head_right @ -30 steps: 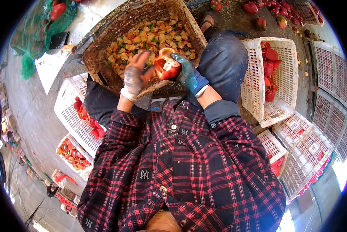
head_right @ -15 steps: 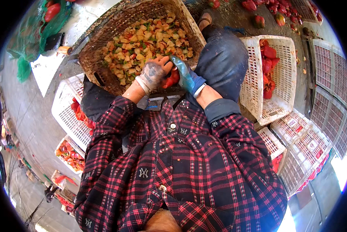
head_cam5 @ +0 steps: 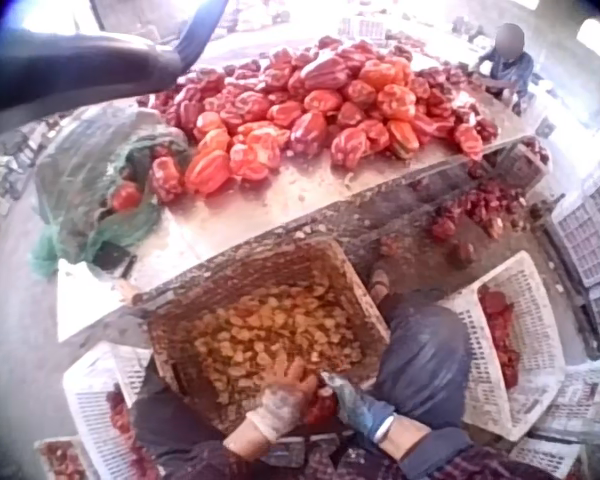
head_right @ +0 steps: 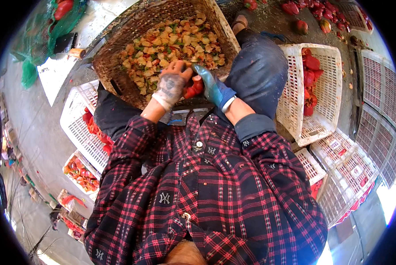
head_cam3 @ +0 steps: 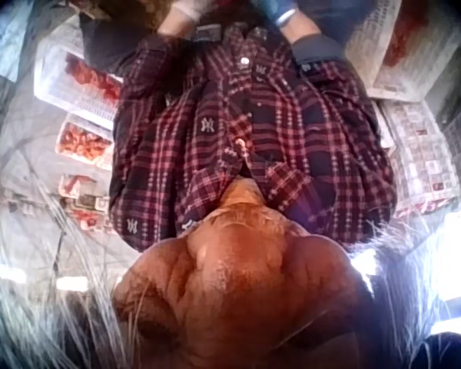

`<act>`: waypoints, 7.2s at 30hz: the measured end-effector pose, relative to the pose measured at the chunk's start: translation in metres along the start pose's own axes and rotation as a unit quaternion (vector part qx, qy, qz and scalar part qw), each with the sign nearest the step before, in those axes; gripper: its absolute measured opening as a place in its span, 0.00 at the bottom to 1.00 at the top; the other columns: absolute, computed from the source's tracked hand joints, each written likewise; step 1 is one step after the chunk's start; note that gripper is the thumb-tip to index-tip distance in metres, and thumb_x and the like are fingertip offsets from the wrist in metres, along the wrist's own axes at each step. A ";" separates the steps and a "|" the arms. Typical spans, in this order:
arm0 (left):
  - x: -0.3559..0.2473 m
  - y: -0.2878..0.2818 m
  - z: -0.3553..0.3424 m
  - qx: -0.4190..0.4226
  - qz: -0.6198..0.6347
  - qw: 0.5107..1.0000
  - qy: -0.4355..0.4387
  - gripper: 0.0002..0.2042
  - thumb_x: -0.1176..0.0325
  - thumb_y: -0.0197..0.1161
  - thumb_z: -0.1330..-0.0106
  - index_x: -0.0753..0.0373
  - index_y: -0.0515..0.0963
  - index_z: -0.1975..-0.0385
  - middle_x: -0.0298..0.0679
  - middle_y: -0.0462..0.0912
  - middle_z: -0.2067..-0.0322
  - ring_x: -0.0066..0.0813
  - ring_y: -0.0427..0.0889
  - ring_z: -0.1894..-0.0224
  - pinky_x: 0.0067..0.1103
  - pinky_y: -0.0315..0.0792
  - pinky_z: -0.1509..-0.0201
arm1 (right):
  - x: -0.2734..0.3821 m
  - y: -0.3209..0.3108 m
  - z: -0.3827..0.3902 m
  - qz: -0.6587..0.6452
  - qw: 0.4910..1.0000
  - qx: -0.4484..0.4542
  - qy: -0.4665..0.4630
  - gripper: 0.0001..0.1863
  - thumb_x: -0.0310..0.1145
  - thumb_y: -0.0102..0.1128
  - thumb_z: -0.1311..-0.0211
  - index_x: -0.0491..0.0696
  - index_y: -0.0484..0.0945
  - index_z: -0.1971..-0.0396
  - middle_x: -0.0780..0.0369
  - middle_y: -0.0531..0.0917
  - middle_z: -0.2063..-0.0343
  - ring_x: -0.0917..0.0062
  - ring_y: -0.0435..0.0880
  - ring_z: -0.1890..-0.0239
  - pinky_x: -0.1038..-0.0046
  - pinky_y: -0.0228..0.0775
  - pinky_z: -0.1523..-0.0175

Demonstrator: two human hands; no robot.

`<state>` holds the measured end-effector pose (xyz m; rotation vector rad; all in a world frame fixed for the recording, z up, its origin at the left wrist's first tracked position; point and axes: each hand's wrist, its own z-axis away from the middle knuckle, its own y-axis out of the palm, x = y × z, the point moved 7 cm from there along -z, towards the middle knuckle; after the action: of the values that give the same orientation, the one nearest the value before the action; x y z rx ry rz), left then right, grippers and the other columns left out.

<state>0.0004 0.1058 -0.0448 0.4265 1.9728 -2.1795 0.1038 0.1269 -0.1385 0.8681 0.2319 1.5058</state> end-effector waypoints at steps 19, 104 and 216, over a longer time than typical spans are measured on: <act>0.271 0.139 0.002 0.136 0.146 0.847 -0.493 0.42 0.38 0.52 0.39 0.53 0.45 0.30 0.54 0.57 0.37 0.50 0.68 0.40 0.39 0.73 0.48 | 0.207 0.047 0.070 0.196 0.901 0.051 -0.384 0.26 0.20 0.56 0.43 0.43 0.66 0.42 0.56 0.72 0.45 0.70 0.73 0.44 0.66 0.66 0.38; 0.101 0.157 0.040 0.215 0.030 0.959 -0.180 0.26 0.55 0.50 0.31 0.56 0.61 0.35 0.49 0.70 0.41 0.46 0.71 0.41 0.32 0.65 0.40 | 0.184 0.066 0.008 -0.150 0.945 0.164 -0.240 0.23 0.40 0.52 0.34 0.41 0.69 0.46 0.55 0.78 0.51 0.67 0.81 0.52 0.65 0.74 0.47; 0.123 -0.006 -0.050 -0.281 0.594 0.712 -0.247 0.29 0.65 0.67 0.43 0.68 0.66 0.43 0.55 0.75 0.49 0.46 0.78 0.50 0.29 0.74 0.50 | 0.151 0.062 -0.067 0.211 0.924 0.120 -0.294 0.22 0.31 0.65 0.47 0.44 0.70 0.52 0.57 0.78 0.59 0.73 0.79 0.57 0.72 0.72 0.49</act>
<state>-0.1124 0.1638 -0.0833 0.6464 1.2713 -0.7100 0.0301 0.2803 -0.0902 1.6025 -0.2377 1.5449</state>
